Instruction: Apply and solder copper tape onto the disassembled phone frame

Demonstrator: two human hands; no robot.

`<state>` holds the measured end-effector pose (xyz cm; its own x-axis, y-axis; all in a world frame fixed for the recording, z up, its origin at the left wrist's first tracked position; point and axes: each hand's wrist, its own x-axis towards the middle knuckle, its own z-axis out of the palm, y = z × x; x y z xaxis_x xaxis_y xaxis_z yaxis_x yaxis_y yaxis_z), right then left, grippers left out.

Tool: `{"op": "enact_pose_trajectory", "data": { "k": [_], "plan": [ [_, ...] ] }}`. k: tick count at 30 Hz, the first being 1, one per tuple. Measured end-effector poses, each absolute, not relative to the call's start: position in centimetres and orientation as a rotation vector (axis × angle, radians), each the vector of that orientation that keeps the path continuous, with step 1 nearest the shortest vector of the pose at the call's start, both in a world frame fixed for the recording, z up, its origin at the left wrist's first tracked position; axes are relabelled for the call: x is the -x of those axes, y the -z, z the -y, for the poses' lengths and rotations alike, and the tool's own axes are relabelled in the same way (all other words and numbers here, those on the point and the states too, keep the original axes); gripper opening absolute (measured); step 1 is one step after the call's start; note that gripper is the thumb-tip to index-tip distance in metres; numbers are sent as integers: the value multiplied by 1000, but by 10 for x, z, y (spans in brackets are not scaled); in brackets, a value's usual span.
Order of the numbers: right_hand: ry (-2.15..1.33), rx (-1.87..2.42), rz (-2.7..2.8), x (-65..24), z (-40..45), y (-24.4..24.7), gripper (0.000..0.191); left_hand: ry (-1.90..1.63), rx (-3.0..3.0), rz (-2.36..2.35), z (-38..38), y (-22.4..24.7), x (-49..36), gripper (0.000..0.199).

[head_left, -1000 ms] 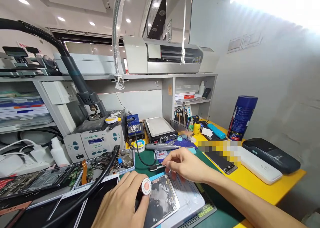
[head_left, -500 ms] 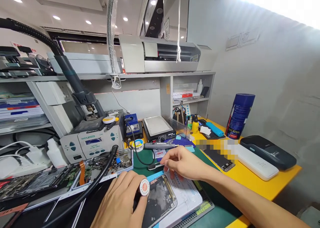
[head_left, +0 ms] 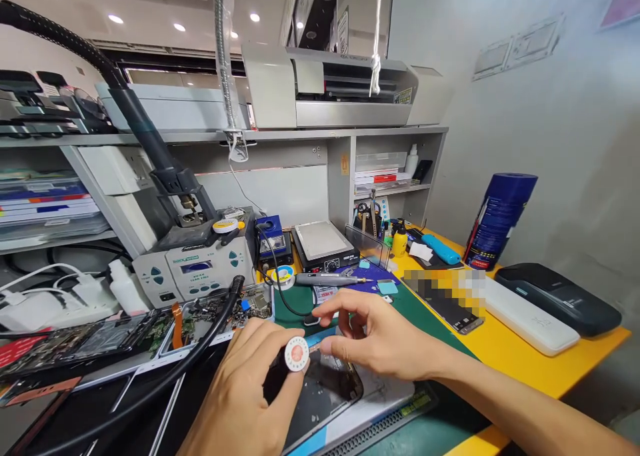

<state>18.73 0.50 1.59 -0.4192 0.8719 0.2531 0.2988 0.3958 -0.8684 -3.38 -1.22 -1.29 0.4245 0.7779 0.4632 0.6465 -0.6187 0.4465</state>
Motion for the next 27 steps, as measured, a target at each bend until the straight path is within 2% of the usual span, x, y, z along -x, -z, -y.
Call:
{"op": "enact_pose_trajectory", "data": {
  "k": [4, 8, 18, 27],
  "plan": [
    [-1029, 939, 1963, -185, -3, -16, 18, -915, -2382, -1211, 15, 12, 35, 10],
    [-1127, 940, 1916, -185, -4, -13, 22, -920, -2219, -1216, 17, 5, 37, 10],
    [-1337, 942, 1801, -184, 0, -10, 29, -894, -1736, -1096, 19, -13, 33, 34],
    [-1368, 960, 1746, -181, 0, -12, 27, -950, -1680, -1195, 17, -17, 34, 34]
  ]
}}
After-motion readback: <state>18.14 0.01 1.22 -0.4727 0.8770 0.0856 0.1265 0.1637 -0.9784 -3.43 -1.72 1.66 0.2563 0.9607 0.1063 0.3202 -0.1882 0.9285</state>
